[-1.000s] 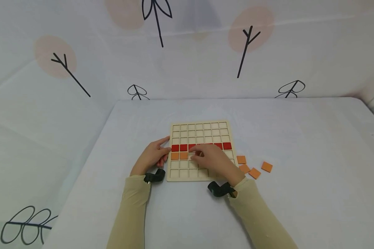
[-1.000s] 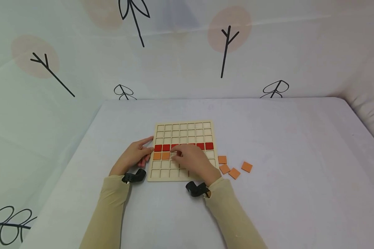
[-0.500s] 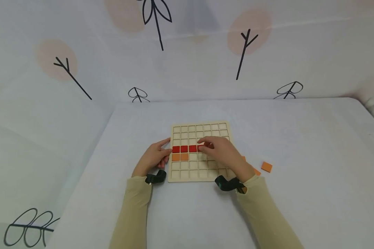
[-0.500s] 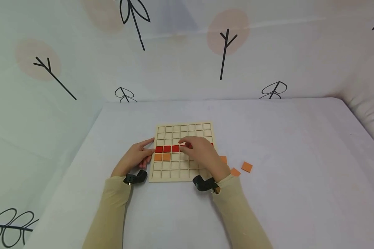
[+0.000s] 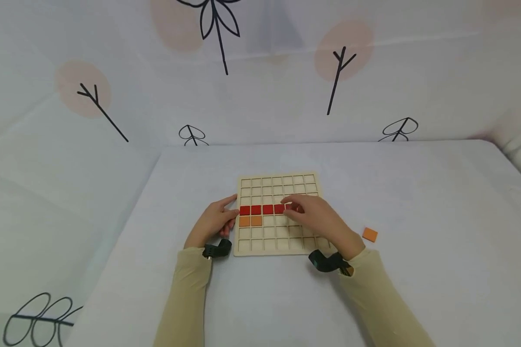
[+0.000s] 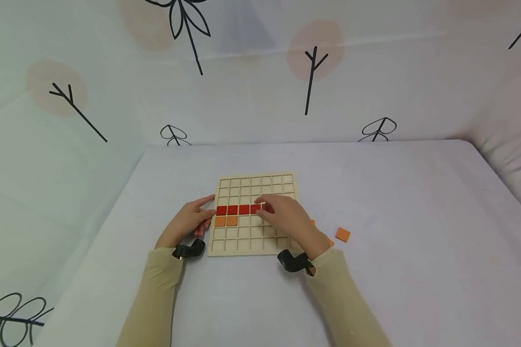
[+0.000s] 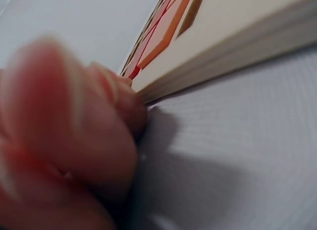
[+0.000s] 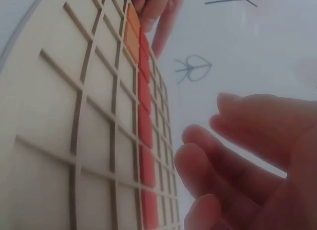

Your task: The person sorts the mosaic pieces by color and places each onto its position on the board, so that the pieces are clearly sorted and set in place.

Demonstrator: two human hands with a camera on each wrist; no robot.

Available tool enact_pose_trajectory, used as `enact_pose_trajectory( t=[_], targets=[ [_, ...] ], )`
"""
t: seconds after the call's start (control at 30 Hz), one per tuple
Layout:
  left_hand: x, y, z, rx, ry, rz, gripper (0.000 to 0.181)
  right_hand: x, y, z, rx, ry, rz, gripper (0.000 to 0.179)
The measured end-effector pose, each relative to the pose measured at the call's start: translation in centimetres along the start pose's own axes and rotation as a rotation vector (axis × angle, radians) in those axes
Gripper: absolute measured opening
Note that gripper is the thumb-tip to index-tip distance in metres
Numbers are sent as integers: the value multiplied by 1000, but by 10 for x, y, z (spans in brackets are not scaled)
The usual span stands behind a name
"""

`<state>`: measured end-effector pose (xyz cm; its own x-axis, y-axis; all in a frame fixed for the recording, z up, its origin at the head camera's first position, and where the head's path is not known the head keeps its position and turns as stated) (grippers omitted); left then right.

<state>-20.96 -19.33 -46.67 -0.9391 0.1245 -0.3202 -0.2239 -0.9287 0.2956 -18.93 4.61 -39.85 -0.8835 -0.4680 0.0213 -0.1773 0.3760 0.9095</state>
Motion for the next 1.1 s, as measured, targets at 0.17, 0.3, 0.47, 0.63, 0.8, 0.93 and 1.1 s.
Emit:
enact_pose_trajectory(
  t=[0.17,0.3,0.47,0.63,0.8,0.93,1.1],
  targets=[
    [0,0,1,-6,4,2,50,-12,3,10,22,-25,-1,31],
    [-1,-1,3,-10,-5,-12,51,-23,6,18,17,-68,-11,32],
    [-1,0,4,-6,-4,-6,50,-36,11,29,54,-107,-48,35],
    [-2,0,1,-22,11,-6,51,-49,14,44,41,-129,-14,33],
    [-2,2,0,-30,4,2,51,-63,16,60,44,-186,-3,35],
    [-3,3,-1,-38,4,12,51,-73,18,70,36,-221,-6,37],
    [-4,1,-1,-51,13,-3,51,-85,21,84,30,-243,0,37]
  ],
)
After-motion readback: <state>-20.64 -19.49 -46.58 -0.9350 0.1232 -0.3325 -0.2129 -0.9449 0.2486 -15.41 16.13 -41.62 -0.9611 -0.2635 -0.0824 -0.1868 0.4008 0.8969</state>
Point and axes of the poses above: each hand's wrist, its own x-axis towards the middle knuckle, its own y-axis out of the back of the hand, z = x × y, the point moved 6 cm from there along x, towards the middle knuckle, and after that the axes turned 14 degrees about -x, right-handed, at the moved point
